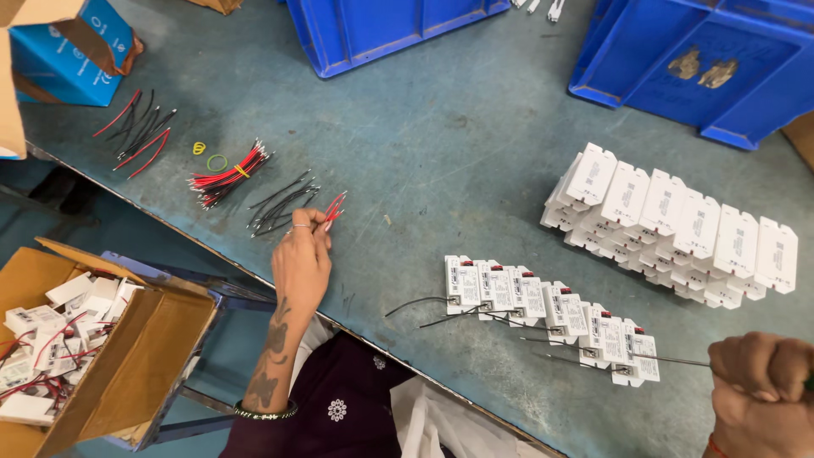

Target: The person strips red and black wires, inserts them into terminal blocks on white rectangular modules, and secures them with a screwdriver. Completed units are stacked and placed into a cardboard box. The person also bundles wires with rubber bands and organizes components on the workbench.

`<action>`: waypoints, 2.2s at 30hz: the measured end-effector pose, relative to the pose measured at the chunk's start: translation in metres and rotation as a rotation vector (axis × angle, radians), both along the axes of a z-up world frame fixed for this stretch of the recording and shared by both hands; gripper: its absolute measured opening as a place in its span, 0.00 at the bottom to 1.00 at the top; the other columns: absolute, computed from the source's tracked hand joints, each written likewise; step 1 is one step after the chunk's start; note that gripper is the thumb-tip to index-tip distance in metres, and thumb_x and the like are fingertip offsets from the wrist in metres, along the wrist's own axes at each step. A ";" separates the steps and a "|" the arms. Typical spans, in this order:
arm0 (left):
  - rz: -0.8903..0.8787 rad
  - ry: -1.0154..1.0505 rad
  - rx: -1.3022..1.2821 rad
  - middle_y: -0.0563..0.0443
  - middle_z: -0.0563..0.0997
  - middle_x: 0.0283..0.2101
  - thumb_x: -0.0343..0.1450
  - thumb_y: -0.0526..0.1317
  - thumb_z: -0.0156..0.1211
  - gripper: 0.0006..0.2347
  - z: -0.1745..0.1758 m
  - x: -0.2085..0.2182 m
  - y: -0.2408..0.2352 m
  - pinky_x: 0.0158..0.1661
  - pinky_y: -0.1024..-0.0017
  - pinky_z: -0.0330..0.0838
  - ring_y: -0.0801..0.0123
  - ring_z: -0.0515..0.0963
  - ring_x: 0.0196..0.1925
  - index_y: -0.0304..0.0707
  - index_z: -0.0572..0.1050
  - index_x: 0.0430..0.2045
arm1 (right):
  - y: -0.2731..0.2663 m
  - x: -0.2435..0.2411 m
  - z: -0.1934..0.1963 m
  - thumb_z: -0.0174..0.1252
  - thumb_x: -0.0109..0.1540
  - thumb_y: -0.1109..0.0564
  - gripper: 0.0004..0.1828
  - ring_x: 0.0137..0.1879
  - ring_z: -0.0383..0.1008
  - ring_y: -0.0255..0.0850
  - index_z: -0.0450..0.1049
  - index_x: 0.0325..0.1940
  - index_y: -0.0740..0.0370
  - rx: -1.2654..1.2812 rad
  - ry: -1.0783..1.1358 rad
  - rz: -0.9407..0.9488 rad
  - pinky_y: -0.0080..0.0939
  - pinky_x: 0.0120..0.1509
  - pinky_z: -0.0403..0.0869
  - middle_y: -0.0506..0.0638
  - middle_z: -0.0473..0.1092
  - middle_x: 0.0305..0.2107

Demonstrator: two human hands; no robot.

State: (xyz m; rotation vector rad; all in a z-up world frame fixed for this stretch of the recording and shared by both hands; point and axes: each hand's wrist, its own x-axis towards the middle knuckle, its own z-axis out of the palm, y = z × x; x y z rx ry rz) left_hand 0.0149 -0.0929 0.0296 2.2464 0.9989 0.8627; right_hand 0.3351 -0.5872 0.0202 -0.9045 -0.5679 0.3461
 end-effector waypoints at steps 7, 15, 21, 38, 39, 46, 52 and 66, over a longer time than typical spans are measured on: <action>-0.314 -0.390 -0.756 0.51 0.81 0.32 0.78 0.37 0.51 0.11 -0.006 -0.002 0.012 0.43 0.72 0.72 0.71 0.77 0.36 0.31 0.74 0.51 | 0.012 -0.003 0.009 0.51 0.65 0.54 0.23 0.20 0.46 0.30 0.52 0.18 0.53 0.049 0.058 -0.085 0.34 0.29 0.50 0.42 0.52 0.10; -0.508 -0.568 -1.176 0.43 0.83 0.48 0.77 0.41 0.52 0.08 0.002 -0.007 0.010 0.58 0.66 0.70 0.66 0.80 0.54 0.38 0.71 0.44 | 0.020 -0.005 0.013 0.56 0.58 0.65 0.20 0.22 0.46 0.29 0.51 0.21 0.53 0.128 0.041 -0.010 0.30 0.31 0.50 0.41 0.51 0.15; -0.550 -0.662 -1.284 0.39 0.82 0.56 0.75 0.39 0.56 0.07 0.016 -0.006 0.005 0.63 0.64 0.68 0.62 0.79 0.61 0.39 0.73 0.44 | 0.007 0.012 0.005 0.55 0.60 0.59 0.19 0.22 0.47 0.26 0.52 0.23 0.49 -0.041 -0.131 -0.015 0.28 0.30 0.50 0.38 0.51 0.16; -0.288 -0.658 -1.315 0.46 0.85 0.40 0.73 0.37 0.61 0.10 0.013 0.003 -0.022 0.45 0.70 0.78 0.69 0.84 0.40 0.32 0.81 0.44 | 0.113 -0.102 0.111 0.44 0.56 0.70 0.08 0.23 0.50 0.28 0.58 0.28 0.59 -0.407 -0.461 -0.394 0.31 0.29 0.51 0.41 0.52 0.17; -0.341 -0.648 -1.267 0.45 0.86 0.38 0.73 0.37 0.61 0.09 0.015 0.004 -0.029 0.44 0.70 0.78 0.69 0.84 0.39 0.31 0.81 0.43 | 0.128 -0.108 0.119 0.43 0.59 0.68 0.07 0.23 0.53 0.27 0.65 0.29 0.62 -0.248 -0.362 -0.221 0.30 0.30 0.54 0.41 0.56 0.17; -0.658 -0.594 -1.057 0.45 0.88 0.36 0.73 0.31 0.60 0.08 0.044 0.018 -0.091 0.44 0.74 0.78 0.72 0.85 0.39 0.26 0.83 0.42 | 0.219 -0.163 0.158 0.70 0.52 0.58 0.19 0.22 0.61 0.31 0.83 0.47 0.60 -0.945 -0.725 -0.058 0.35 0.25 0.60 0.46 0.69 0.16; -0.783 -0.477 -0.910 0.46 0.88 0.38 0.72 0.29 0.58 0.09 0.070 0.016 -0.109 0.48 0.76 0.78 0.76 0.85 0.42 0.24 0.82 0.42 | 0.261 -0.184 0.161 0.68 0.57 0.61 0.05 0.28 0.76 0.35 0.82 0.36 0.64 -0.771 -0.838 0.031 0.34 0.32 0.72 0.49 0.76 0.26; -1.098 -0.400 -1.224 0.46 0.86 0.33 0.75 0.34 0.60 0.09 0.062 0.020 -0.078 0.44 0.73 0.78 0.72 0.84 0.36 0.26 0.82 0.43 | 0.259 -0.184 0.146 0.73 0.55 0.63 0.30 0.22 0.59 0.30 0.77 0.62 0.59 -0.841 -0.657 -0.040 0.31 0.26 0.58 0.47 0.77 0.25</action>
